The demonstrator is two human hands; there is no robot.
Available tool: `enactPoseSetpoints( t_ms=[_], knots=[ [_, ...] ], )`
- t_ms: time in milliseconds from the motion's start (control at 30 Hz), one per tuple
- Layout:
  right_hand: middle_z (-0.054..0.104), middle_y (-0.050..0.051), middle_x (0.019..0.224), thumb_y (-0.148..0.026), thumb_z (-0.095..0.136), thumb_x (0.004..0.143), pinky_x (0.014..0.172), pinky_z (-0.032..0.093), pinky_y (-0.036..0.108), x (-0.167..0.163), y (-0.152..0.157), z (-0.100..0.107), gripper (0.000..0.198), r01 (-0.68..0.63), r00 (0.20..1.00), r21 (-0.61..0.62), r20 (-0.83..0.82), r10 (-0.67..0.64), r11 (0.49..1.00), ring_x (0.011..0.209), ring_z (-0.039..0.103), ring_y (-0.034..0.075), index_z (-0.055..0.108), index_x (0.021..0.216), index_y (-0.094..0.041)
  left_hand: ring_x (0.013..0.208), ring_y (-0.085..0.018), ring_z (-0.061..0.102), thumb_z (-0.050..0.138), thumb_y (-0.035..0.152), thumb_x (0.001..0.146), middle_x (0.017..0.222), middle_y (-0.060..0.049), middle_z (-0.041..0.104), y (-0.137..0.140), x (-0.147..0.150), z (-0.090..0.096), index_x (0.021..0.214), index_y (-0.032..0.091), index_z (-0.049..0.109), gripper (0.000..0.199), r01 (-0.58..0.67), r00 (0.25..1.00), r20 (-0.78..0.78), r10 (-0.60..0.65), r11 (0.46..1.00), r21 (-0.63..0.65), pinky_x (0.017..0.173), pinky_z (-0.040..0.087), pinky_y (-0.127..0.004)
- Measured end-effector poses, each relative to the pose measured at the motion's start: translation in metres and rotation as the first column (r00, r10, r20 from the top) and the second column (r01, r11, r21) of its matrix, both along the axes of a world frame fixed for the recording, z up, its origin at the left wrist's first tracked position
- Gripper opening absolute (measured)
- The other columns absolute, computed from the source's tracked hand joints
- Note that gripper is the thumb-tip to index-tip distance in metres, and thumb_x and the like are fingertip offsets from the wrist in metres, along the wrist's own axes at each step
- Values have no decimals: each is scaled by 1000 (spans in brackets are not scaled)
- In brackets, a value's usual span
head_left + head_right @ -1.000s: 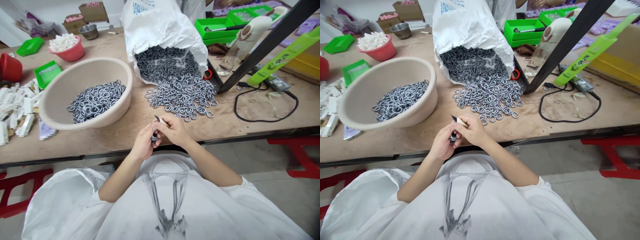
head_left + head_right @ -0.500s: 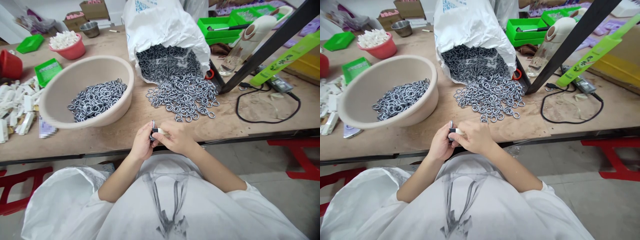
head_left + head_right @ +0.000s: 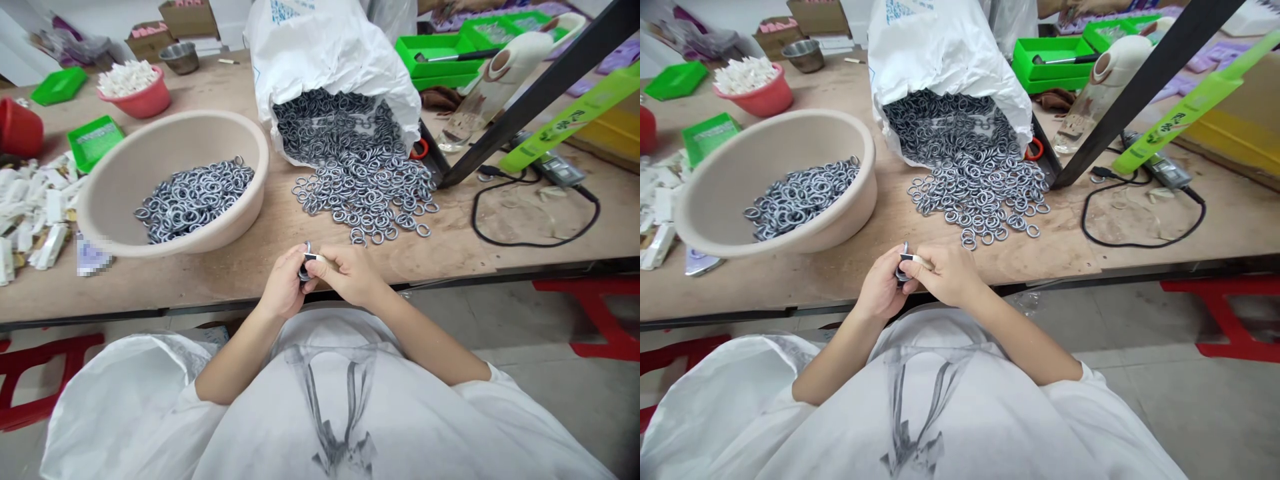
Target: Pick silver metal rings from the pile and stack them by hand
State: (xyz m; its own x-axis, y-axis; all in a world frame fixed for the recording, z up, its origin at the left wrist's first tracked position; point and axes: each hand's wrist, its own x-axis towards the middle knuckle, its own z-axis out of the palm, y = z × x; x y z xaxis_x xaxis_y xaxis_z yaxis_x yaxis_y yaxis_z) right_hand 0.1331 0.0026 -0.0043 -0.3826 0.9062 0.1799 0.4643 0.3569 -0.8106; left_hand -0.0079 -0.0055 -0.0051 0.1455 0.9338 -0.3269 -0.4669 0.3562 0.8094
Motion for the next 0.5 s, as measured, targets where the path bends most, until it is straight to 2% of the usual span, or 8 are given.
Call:
enactPoseSetpoints(
  t_ms=[100,167,200,267,333,400,500],
  knots=[
    [62,-2,65,-48,53,94,59,28,24,1,8,-5,39,25,1000,-61,1,-25,998,63,53,11,64,71,-19,39,-4,37,70,35,75,54,5,45,0,-1,-1,65,17,46,31,15,1000,3,-15,1000,12,37,25,-17],
    [62,-1,65,-51,50,95,59,28,25,8,21,-8,42,181,982,-43,65,-178,982,63,52,13,65,72,-19,39,-4,37,70,38,77,54,5,45,-3,-2,0,64,17,46,34,82,996,15,-82,996,22,38,25,-17],
    [60,-1,62,-53,48,96,58,27,26,13,29,-9,45,303,947,-7,118,-300,953,61,50,13,63,71,-19,39,-4,37,70,40,78,54,5,45,-4,-3,0,64,17,45,36,117,993,22,-117,993,26,38,25,-17],
    [60,1,62,-55,44,97,59,26,27,22,45,-10,48,444,858,79,251,-449,893,61,50,15,64,73,-19,39,-4,38,69,42,80,55,5,46,-6,-5,0,64,17,45,39,147,989,29,-148,989,33,39,26,-17],
    [68,5,75,-54,51,94,60,26,29,28,58,-11,40,455,779,174,397,-485,873,68,56,19,68,83,-20,40,-4,41,71,42,79,57,4,48,-4,-8,0,65,16,46,38,112,993,25,-113,993,33,39,29,-17],
    [72,10,92,-48,61,90,61,28,29,29,69,-12,30,399,725,236,511,-462,886,76,60,22,70,94,-20,42,-5,45,72,42,78,61,4,52,0,-12,-1,72,15,53,33,73,997,12,-73,997,29,38,32,-17],
    [71,14,102,-34,66,88,61,28,31,27,80,-18,19,336,694,255,584,-421,907,78,61,23,72,96,-18,45,-7,51,73,35,77,67,2,60,6,-18,-3,99,16,63,31,61,998,-4,-61,998,6,38,37,-16]
  ],
)
